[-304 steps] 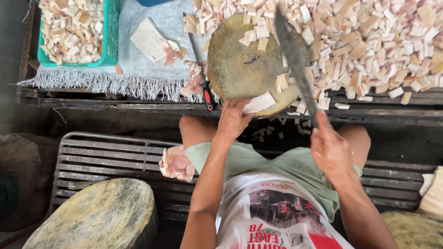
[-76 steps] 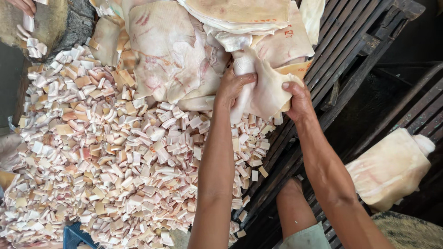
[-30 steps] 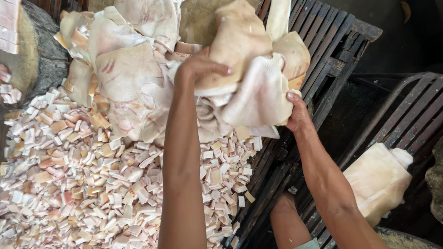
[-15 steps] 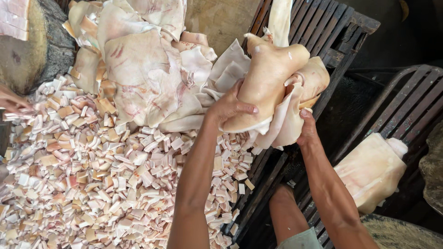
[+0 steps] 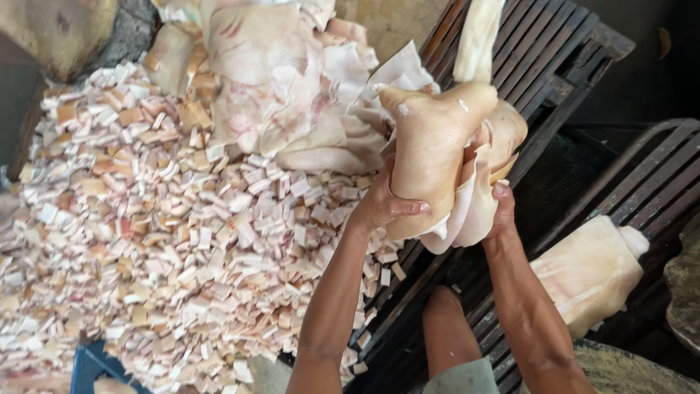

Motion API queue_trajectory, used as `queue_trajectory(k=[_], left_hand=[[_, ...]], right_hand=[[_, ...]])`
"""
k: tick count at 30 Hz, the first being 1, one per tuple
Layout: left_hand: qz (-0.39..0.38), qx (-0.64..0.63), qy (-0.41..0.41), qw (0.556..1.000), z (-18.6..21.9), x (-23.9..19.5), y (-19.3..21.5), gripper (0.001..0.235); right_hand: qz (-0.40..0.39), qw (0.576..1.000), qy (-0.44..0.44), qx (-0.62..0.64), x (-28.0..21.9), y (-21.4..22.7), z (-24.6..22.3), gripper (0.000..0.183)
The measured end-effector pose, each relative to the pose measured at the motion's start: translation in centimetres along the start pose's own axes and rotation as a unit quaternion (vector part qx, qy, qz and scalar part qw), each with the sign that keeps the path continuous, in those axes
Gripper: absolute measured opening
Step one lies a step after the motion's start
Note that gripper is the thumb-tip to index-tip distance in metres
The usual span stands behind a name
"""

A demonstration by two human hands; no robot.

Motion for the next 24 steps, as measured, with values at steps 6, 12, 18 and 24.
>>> queue_trajectory(k=[6,12,18,24], left_hand=[[0.035,-0.041,-0.029,0.998,4.4,-5.1,-0.1,0.121],[0.059,-0.055,-0.071,0.994,7.7,-12.1,-0.5,0.103],[0.072,-0.188,-0.111,0.973,9.5,-22.1,0.1,0.103],[0.089,-0.226,-0.213,0.946,11.4,-35.4,3.4,0.098]], right_hand=[[-0.021,0.999,-0.003,-0.03,-1.2,-4.3,0.5,0.088],[-0.035,0.999,-0.021,-0.03,-5.0,-8.7,2.3,0.086],[-0.092,0.992,-0.017,-0.082,-10.1,-17.5,5.1,0.083],[-0.181,0.971,-0.052,-0.146,-16.8,-30.5,13.9,0.089]])
Point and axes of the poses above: each hand's wrist, its own x-axis towards the middle knuckle, its own y-axis out of the back of the hand, z = x × y, the point moved 9 cm from there along x, towards the middle knuckle, and after that the axes turned 4 degrees about -x, right-handed, at the moved point
